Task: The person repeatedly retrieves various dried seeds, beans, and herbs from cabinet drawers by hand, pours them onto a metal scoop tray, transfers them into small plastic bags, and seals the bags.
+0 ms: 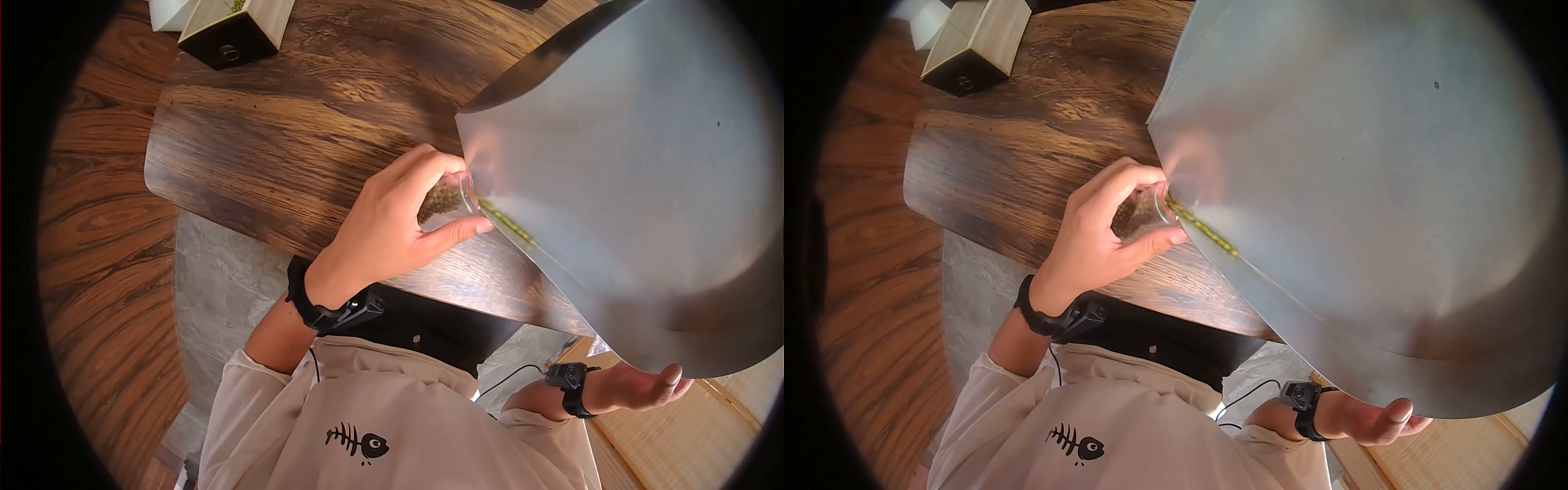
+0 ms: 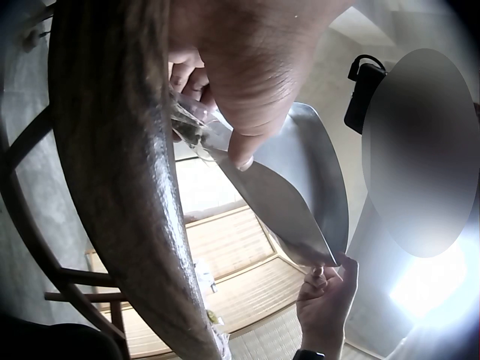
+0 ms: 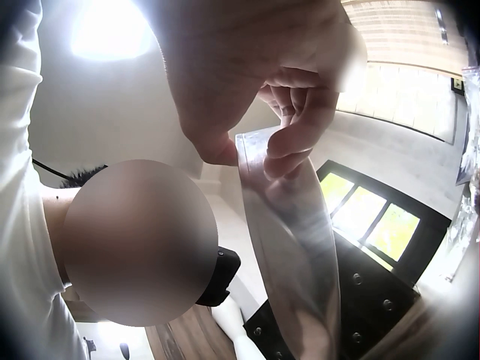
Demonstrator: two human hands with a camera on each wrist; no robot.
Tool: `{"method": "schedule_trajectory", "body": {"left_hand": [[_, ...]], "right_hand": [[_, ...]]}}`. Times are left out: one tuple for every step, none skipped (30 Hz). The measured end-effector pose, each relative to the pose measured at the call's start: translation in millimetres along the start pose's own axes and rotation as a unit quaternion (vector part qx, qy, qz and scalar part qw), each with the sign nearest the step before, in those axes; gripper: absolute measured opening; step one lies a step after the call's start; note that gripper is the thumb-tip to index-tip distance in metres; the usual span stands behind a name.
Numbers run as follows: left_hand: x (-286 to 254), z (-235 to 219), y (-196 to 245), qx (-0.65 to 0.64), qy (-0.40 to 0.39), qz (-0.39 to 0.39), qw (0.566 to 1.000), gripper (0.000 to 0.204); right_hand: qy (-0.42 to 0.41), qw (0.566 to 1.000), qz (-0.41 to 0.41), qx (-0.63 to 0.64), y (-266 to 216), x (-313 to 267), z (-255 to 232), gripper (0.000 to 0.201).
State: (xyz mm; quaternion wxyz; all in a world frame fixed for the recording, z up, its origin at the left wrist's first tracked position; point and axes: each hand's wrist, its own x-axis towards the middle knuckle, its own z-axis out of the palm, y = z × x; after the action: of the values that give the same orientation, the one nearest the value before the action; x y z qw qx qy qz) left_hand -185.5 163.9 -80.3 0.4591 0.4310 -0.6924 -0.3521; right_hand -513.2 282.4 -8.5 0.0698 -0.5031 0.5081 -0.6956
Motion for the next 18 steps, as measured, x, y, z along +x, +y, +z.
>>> {"method": "schedule_trajectory", "body": {"left_hand": [[0, 0, 0, 0.001, 0.003, 0.001, 1.0, 0.042], [0, 0, 0, 0.001, 0.002, 0.001, 1.0, 0.042], [0, 0, 0, 0.001, 0.001, 0.001, 1.0, 0.043], [0, 1, 0, 0.0, 0.0, 0.001, 1.0, 0.043], [0, 1, 0, 0.0, 0.0, 0.001, 1.0, 0.043], [0, 1, 0, -0.001, -0.001, -0.002, 1.0, 0.043], [0, 1, 0, -0.002, -0.002, -0.005, 1.0, 0.043], [0, 1, 0, -0.002, -0.002, -0.005, 1.0, 0.043], [0, 1, 0, 0.001, 0.001, -0.003, 1.0, 0.043], [0, 1, 1, 0.003, 0.003, -0.001, 1.0, 0.043], [-1, 1, 1, 0.004, 0.003, -0.001, 1.0, 0.043], [0, 0, 3, 0.001, 0.011, 0.008, 1.0, 0.043], [0, 1, 3, -0.001, 0.017, 0.017, 1.0, 0.043], [0, 1, 2, -0.001, 0.017, 0.016, 1.0, 0.043], [0, 1, 2, -0.004, 0.014, 0.017, 1.0, 0.043], [0, 1, 1, -0.008, 0.01, 0.017, 1.0, 0.043], [0, 1, 1, -0.007, 0.01, 0.017, 1.0, 0.043], [-1, 2, 2, -0.012, 0.01, 0.013, 1.0, 0.044]], "right_hand": [[0.002, 1.0, 0.002, 0.0, 0, 0, 0, 0.048], [0.003, 1.0, 0.003, 0.0, 0, 0, -1, 0.048], [0.005, 1.0, 0.005, 0.0, 1, 0, -1, 0.048], [0.006, 1.0, 0.006, 0.001, 2, 0, -2, 0.048], [0.008, 1.0, 0.007, 0.001, 2, 0, -3, 0.048], [0.01, 1.0, 0.009, 0.001, 2, 0, -3, 0.048], [0.011, 1.0, 0.01, 0.001, 3, 0, -3, 0.048], [0.011, 1.0, 0.01, 0.001, 4, -1, -4, 0.048], [0.026, 0.999, 0.032, -0.008, 7, -2, -4, 0.048], [0.04, 0.998, 0.053, -0.018, 10, -3, -5, 0.048], [0.04, 0.998, 0.053, -0.017, 15, -5, -6, 0.048], [0.06, 0.993, 0.1, -0.018, 21, -6, -6, 0.05], [0.08, 0.986, 0.146, -0.02, 26, -6, -7, 0.051], [0.08, 0.986, 0.146, -0.02, 26, -5, 0, 0.051], [0.086, 0.977, 0.191, 0.032, 27, -6, 7, 0.053], [0.091, 0.964, 0.235, 0.084, 28, -7, 16, 0.054], [0.106, 0.961, 0.236, 0.097, 28, -9, 25, 0.053], [0.106, 0.961, 0.237, 0.097, 32, -9, 20, 0.053]]}}
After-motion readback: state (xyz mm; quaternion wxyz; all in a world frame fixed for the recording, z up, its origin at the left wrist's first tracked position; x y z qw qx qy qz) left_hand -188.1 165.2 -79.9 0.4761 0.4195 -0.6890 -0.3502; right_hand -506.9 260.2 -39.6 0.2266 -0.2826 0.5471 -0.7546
